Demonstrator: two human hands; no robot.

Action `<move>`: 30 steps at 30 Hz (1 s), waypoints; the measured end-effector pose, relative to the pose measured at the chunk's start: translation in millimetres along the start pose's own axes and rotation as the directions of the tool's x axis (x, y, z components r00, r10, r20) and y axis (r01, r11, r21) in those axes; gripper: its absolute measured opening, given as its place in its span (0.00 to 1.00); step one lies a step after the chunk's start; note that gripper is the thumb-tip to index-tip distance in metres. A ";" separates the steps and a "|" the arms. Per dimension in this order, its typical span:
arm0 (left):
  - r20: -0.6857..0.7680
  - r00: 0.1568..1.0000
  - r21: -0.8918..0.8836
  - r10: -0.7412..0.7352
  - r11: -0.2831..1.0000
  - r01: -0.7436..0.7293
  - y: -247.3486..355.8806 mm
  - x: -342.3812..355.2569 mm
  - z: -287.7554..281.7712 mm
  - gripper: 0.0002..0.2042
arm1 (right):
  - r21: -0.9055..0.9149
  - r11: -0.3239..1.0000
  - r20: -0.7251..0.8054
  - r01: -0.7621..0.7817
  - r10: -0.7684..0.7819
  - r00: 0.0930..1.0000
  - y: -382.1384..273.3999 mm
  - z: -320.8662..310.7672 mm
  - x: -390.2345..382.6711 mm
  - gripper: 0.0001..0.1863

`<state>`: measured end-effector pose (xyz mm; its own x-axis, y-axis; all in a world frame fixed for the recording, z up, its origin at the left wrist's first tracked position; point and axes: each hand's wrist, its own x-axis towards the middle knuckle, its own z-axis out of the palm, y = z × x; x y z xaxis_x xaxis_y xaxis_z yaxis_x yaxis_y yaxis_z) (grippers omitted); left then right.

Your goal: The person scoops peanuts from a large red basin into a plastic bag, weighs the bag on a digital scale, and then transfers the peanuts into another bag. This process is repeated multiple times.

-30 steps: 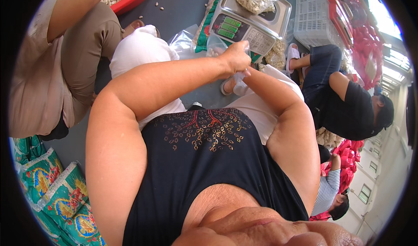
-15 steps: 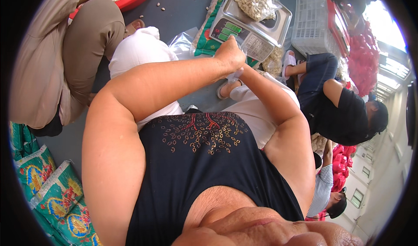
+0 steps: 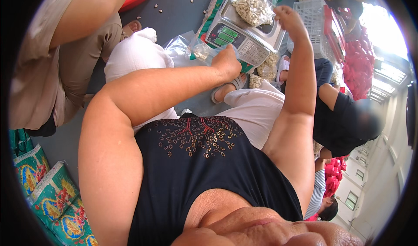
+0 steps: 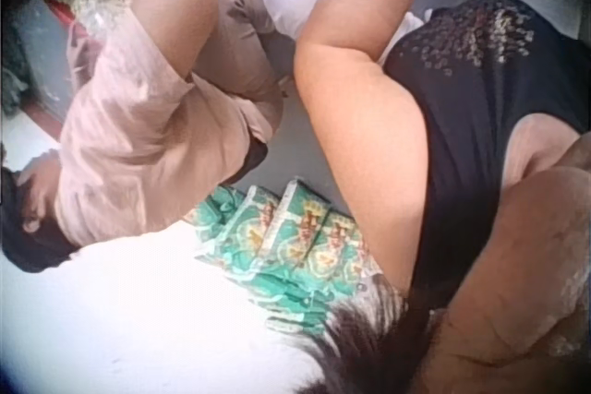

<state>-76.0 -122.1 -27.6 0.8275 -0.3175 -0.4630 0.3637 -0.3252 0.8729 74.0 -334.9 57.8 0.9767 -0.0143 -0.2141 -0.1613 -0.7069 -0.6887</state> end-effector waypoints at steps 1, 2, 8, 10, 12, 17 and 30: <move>0.020 1.000 0.019 -0.021 1.000 0.020 0.2 -1.0 -0.6 0.22 | 0.023 0.998 -0.020 0.051 -0.051 0.999 11.5 -8.4 26.1 0.16; 0.014 0.999 0.023 -0.029 0.999 0.029 0.5 -0.6 -0.3 0.22 | -0.003 0.995 -0.077 0.103 -0.103 0.992 19.7 -13.0 49.5 0.16; 0.026 0.997 0.062 -0.072 0.996 0.070 6.3 0.9 -2.9 0.25 | -0.600 0.780 -0.095 0.177 -0.290 0.952 54.3 -5.6 151.7 0.14; 0.044 0.997 0.067 -0.069 0.996 0.066 5.3 2.5 -1.3 0.26 | -0.494 0.856 0.010 0.152 -0.169 0.985 61.4 3.3 162.6 0.14; 0.054 0.996 0.084 -0.068 0.994 0.063 2.9 3.1 0.4 0.27 | -0.422 0.900 0.045 0.113 -0.103 0.994 65.4 10.3 166.7 0.14; 0.104 0.992 0.141 -0.073 0.988 0.058 6.1 -0.7 -2.0 0.27 | -0.560 0.820 0.055 0.119 -0.107 0.993 79.9 0.0 186.5 0.13; 0.181 0.982 0.192 -0.055 0.981 0.020 11.3 -15.6 -10.1 0.16 | -0.585 0.776 -0.032 0.237 -0.313 0.949 75.9 0.1 181.9 0.12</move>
<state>-80.4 -111.8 -8.9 0.7151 -0.4550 -0.5307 0.2910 -0.4965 0.8178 239.4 -391.1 -33.5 0.9820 0.1855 0.0344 0.1886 -0.9654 -0.1801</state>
